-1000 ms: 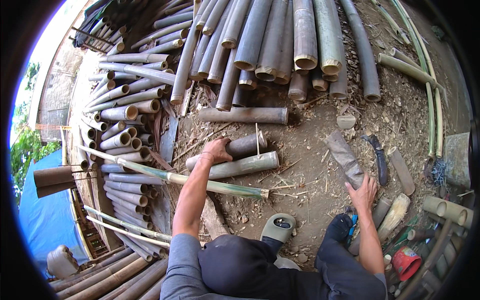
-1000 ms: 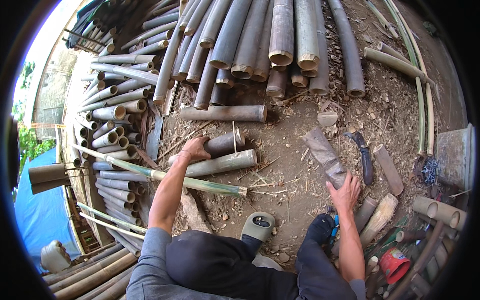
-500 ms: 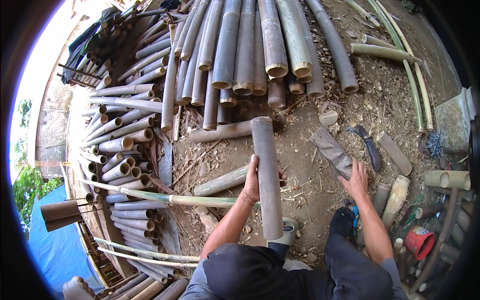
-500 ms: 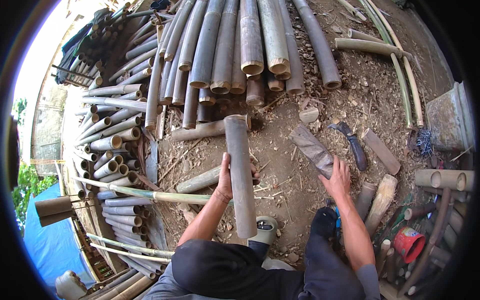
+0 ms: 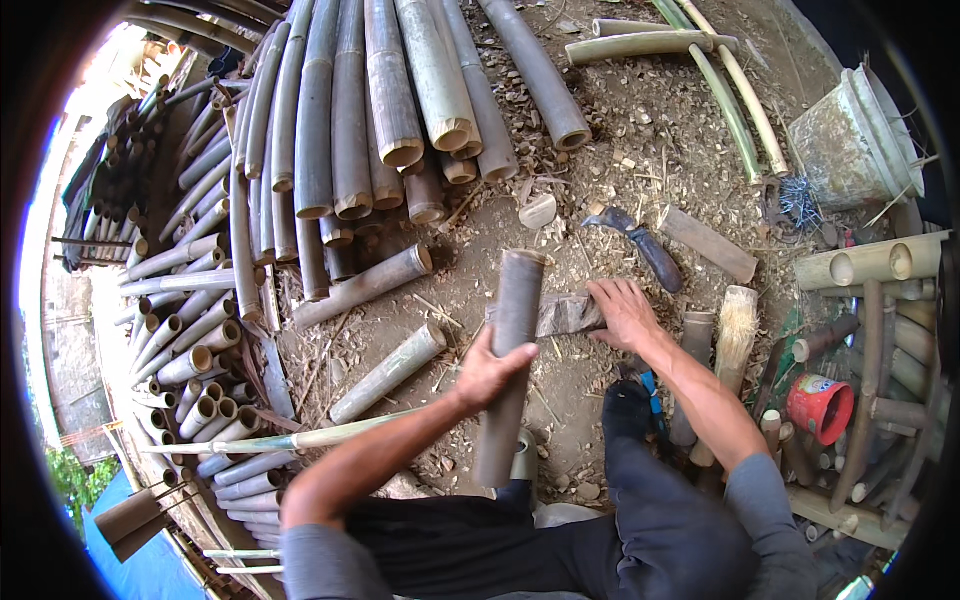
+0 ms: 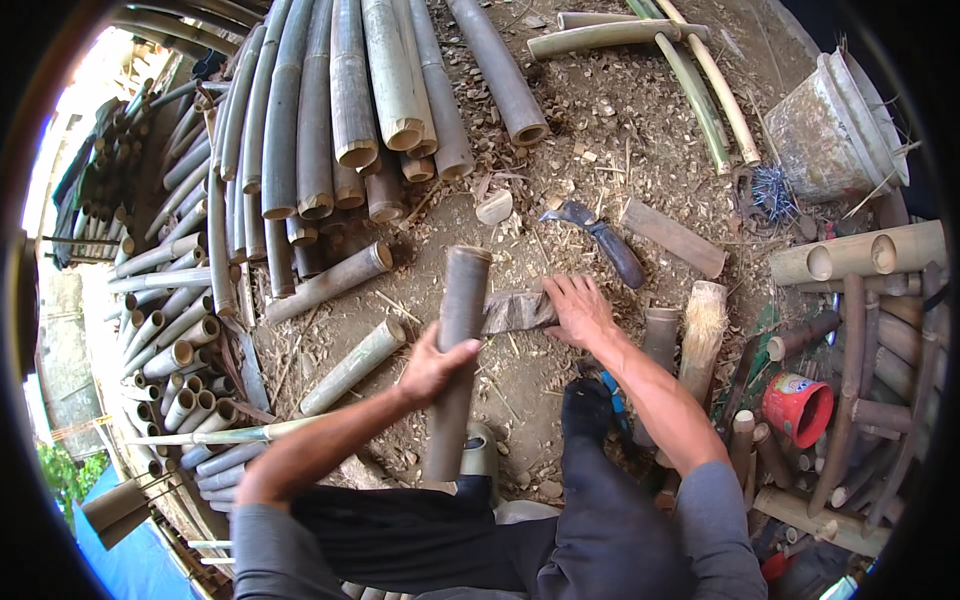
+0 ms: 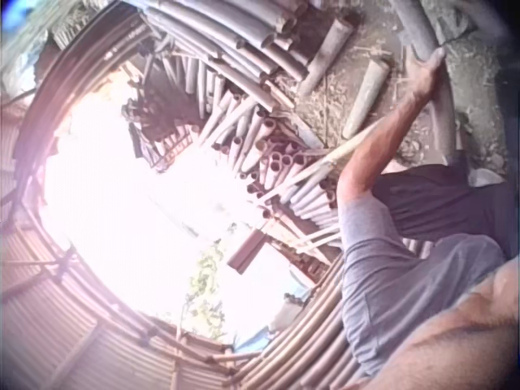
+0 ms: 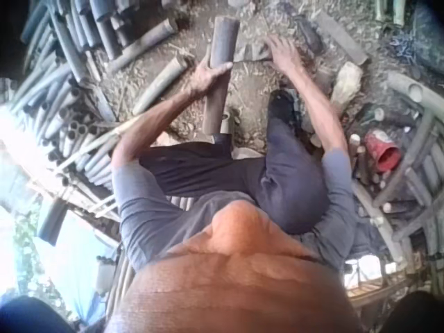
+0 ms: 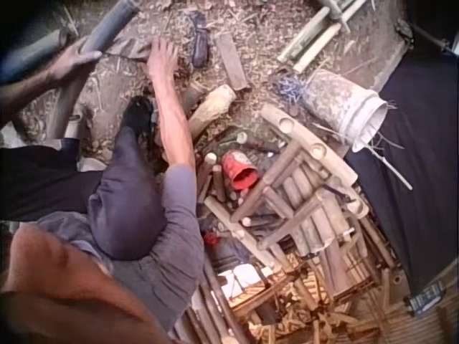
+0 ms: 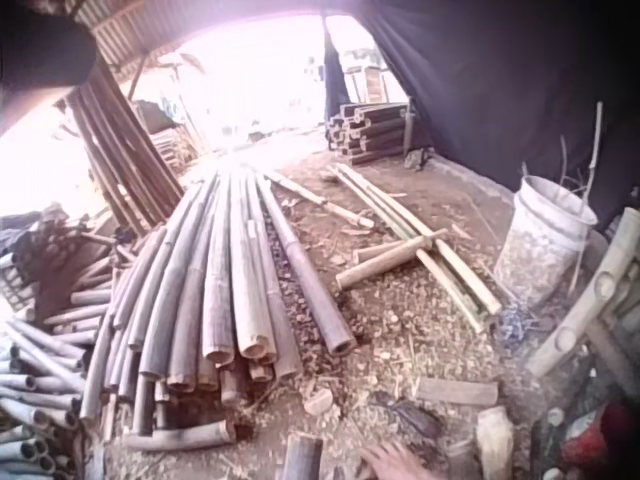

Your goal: The person selects a long bamboo pole and cuts a short segment from it using a hand saw. They then use a wooden mallet and a knife to split the segment and remove the inner pith. Finally, they use a chisel to smooth the interior surface of the bamboo piece.

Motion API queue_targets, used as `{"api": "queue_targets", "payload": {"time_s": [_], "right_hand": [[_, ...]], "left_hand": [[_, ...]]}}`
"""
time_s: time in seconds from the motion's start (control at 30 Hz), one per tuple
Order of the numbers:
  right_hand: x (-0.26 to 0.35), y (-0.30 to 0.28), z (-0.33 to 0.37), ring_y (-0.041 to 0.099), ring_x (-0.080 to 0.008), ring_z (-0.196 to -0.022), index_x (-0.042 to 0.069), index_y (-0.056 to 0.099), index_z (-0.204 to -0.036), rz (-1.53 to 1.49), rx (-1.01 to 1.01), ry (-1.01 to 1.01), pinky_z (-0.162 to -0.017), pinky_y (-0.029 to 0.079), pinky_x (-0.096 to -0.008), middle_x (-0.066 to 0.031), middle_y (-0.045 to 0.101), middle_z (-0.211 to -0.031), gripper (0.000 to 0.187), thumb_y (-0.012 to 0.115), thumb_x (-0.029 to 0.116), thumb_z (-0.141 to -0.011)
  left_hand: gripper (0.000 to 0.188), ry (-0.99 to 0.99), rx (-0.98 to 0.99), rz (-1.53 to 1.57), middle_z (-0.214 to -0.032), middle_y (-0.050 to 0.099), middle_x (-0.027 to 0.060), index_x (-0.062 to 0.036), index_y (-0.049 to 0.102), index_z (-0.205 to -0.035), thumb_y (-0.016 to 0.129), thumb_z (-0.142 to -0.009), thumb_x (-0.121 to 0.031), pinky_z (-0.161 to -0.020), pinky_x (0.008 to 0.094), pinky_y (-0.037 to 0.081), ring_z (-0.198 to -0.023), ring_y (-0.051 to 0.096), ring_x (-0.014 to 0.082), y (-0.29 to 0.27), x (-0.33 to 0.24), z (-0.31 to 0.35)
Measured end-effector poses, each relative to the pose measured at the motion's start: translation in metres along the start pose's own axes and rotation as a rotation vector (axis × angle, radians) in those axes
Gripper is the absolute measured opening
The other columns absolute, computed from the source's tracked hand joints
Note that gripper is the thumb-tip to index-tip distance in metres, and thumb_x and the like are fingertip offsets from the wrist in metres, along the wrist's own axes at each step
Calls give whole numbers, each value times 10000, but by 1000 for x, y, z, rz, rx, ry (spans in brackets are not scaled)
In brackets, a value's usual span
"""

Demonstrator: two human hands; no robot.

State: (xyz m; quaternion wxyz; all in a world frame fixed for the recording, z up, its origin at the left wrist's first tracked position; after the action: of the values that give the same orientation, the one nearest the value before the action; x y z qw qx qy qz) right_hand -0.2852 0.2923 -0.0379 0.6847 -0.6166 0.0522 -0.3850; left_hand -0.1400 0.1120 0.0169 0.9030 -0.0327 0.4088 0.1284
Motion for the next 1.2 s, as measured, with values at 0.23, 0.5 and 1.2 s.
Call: {"api": "queue_targets", "payload": {"time_s": [0.23, 0.5, 1.2], "right_hand": [[8, -14, 35, 430, -348, -1297, -16, 457, -1379, -46, -244, 33, -1146, 321, -474, -183, 448, -1372, 717, 768, 160, -757], [-97, -41, 24, 479, -373, -1225, -26, 406, -1422, -45, -351, 394, -1061, 449, -515, -252, 440, -1353, 681, 699, 211, -854], [-93, -89, 40, 580, -94, -664, 20, 603, -1229, -893, -183, 433, -610, 487, -275, -37, 640, -853, 404, 547, 47, -830]], "left_hand": [[570, 60, -108, 272, -1135, 630, 77, 0, 534, -1259, 802, -847, -289, -887, 333, 504, -987, 594, 146, 73, 117, -12], [794, 30, -23, 102, -1127, 629, 162, 65, 420, -1278, 833, -797, -414, -905, 368, 517, -1038, 617, 217, 106, 124, -29], [831, 1010, 383, -1595, -1626, 271, 12, -174, 273, -1564, 604, -802, -207, -662, 284, 559, -765, 579, 161, 33, -11, -19]]}}
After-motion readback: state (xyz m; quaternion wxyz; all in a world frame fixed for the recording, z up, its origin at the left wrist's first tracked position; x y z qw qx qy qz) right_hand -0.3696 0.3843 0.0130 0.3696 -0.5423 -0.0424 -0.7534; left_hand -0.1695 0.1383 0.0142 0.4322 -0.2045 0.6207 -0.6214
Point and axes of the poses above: each hand's wrist, its own z-axis away from the middle knuckle, its own y-axis out of the palm, x = y × z, the point moved 7 cm from there along -z, towards the middle knuckle
